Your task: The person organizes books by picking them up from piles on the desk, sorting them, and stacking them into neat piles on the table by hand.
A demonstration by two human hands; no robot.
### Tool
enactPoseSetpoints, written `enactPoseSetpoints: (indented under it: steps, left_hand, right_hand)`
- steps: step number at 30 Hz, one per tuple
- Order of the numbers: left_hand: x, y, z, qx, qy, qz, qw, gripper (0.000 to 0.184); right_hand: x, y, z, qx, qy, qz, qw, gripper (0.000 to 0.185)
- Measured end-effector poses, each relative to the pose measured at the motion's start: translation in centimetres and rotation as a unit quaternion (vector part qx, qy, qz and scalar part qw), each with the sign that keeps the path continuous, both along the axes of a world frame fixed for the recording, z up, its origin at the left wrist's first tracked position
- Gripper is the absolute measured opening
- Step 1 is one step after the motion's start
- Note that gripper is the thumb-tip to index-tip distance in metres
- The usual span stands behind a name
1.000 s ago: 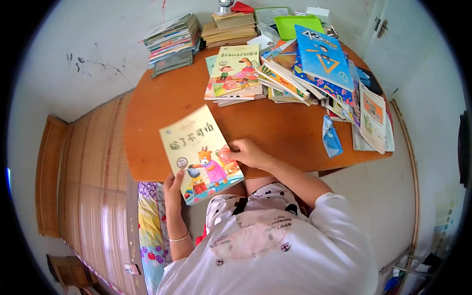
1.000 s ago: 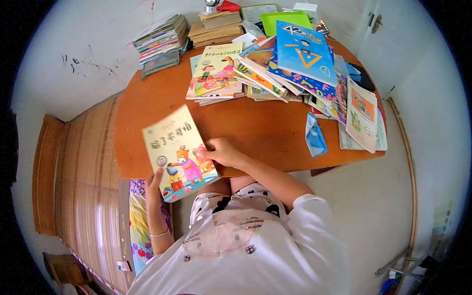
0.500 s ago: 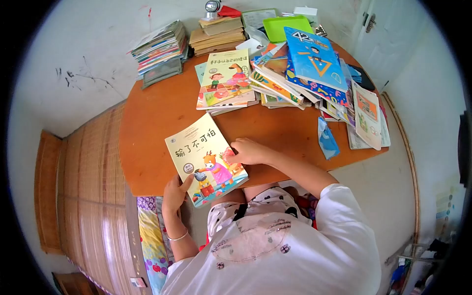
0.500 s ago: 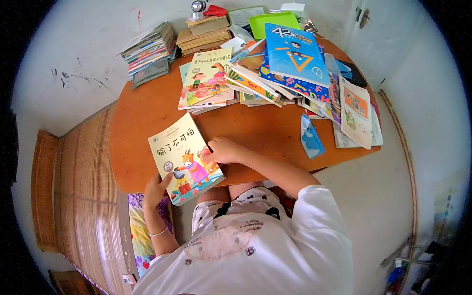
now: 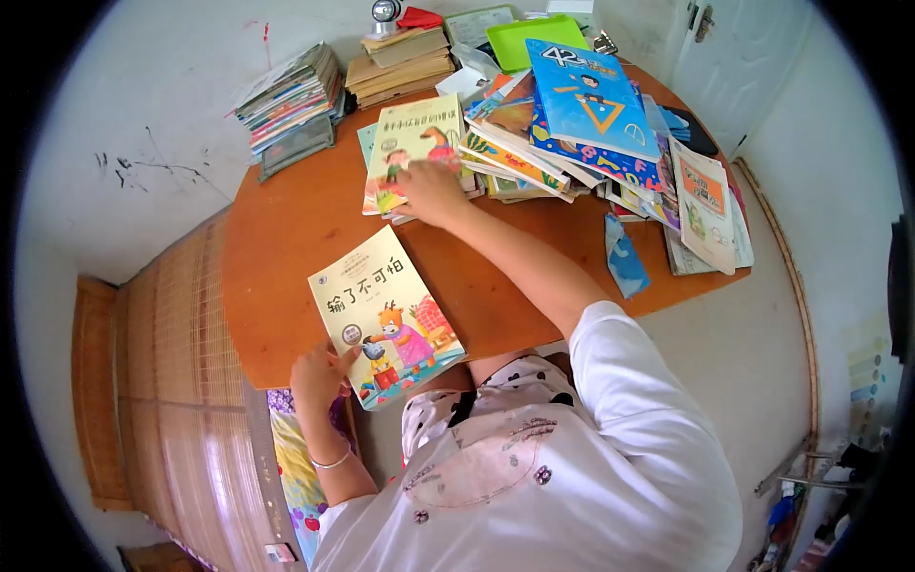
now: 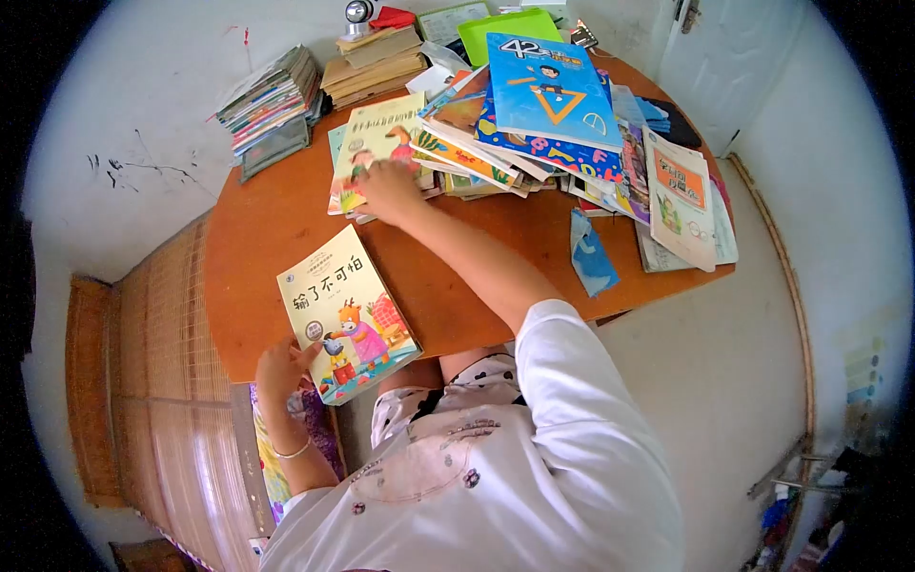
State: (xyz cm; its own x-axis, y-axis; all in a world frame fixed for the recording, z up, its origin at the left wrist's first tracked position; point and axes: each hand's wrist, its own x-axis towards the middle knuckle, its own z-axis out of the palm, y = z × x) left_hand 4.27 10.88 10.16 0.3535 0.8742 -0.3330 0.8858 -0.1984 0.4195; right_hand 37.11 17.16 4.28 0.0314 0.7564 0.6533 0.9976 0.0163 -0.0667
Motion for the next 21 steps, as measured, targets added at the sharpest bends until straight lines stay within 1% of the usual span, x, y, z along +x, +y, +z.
enactPoseSetpoints:
  steps: [2,3,4,5,7,8,9,10,11,12,13,14,15,16,17,19,20,21]
  left_hand:
    - [-0.1,0.0,-0.9,0.018,-0.007,0.007,1.0,0.042]
    - [-0.2,-0.1,-1.5,0.178,0.01,-0.023,0.984,0.041]
    - [-0.5,-0.2,-1.7,0.335,0.028,-0.051,0.94,0.04]
    - [-0.8,-0.1,-1.6,0.333,0.034,-0.045,0.941,0.04]
    - [-0.3,0.0,-0.1,0.24,-0.129,-0.016,0.962,0.034]
    - [-0.2,0.0,-0.5,0.239,-0.124,-0.005,0.963,0.034]
    - [-0.2,0.2,-1.2,0.107,-0.32,0.026,0.941,0.03]
    - [-0.3,0.3,-1.6,-0.028,-0.501,0.054,0.863,0.027]
    - [-0.5,0.2,-1.6,-0.072,-0.528,0.043,0.845,0.023]
    - [-0.3,0.2,-1.7,-0.068,-0.532,0.046,0.843,0.023]
    - [0.0,0.1,-1.9,-0.116,-0.572,0.066,0.809,0.026]
    - [0.1,0.0,-2.3,-0.166,-0.606,0.089,0.773,0.029]
    - [0.0,0.4,-2.7,-0.19,-0.623,0.043,0.758,0.04]
    - [-0.1,0.5,-2.9,-0.189,-0.623,0.049,0.758,0.04]
    - [0.3,0.5,-3.0,-0.224,-0.638,0.042,0.736,0.044]
    - [0.9,0.5,-3.0,-0.276,-0.671,0.015,0.688,0.053]
    - [1.2,0.6,-2.7,-0.273,-0.675,0.018,0.686,0.053]
    - [1.3,0.5,-2.2,-0.342,-0.716,0.026,0.608,0.055]
  right_hand:
    - [-1.7,-1.0,0.2,-0.116,-0.07,0.039,0.99,0.024]
    - [-2.4,-1.2,-0.2,-0.017,-0.107,0.026,0.994,0.015]
    - [-2.5,-1.2,-0.3,-0.018,-0.104,0.032,0.994,0.015]
    - [-2.0,-1.1,-0.2,-0.07,-0.054,0.03,0.996,0.014]
    - [-1.8,-1.9,2.5,-0.164,0.023,0.023,0.986,0.014]
    - [-1.5,-1.9,3.5,-0.173,0.086,0.04,0.98,0.015]
    - [-1.4,-2.2,3.6,-0.113,0.13,0.068,0.983,0.015]
    - [-1.3,-2.3,3.8,-0.052,0.171,0.093,0.979,0.015]
    - [-1.7,-2.6,3.8,-0.052,0.168,0.1,0.979,0.015]
    - [-2.5,-3.4,4.1,0.014,0.14,0.098,0.985,0.015]
    - [-3.0,-4.1,4.0,0.077,0.114,0.094,0.986,0.016]
    - [-3.2,-4.5,3.6,0.07,0.115,0.1,0.986,0.016]
    - [-3.5,-4.9,3.2,0.0,0.126,0.079,0.989,0.016]
    - [-3.7,-5.1,3.0,-0.067,0.136,0.057,0.987,0.017]
    - [-3.8,-5.5,2.9,-0.008,0.103,0.081,0.991,0.016]
    - [-6.0,-8.1,4.5,0.049,0.074,0.103,0.991,0.015]
    - [-7.3,-9.7,5.5,0.125,0.044,0.162,0.978,0.01]
    - [-8.8,-11.3,5.5,0.137,0.034,0.2,0.969,0.01]
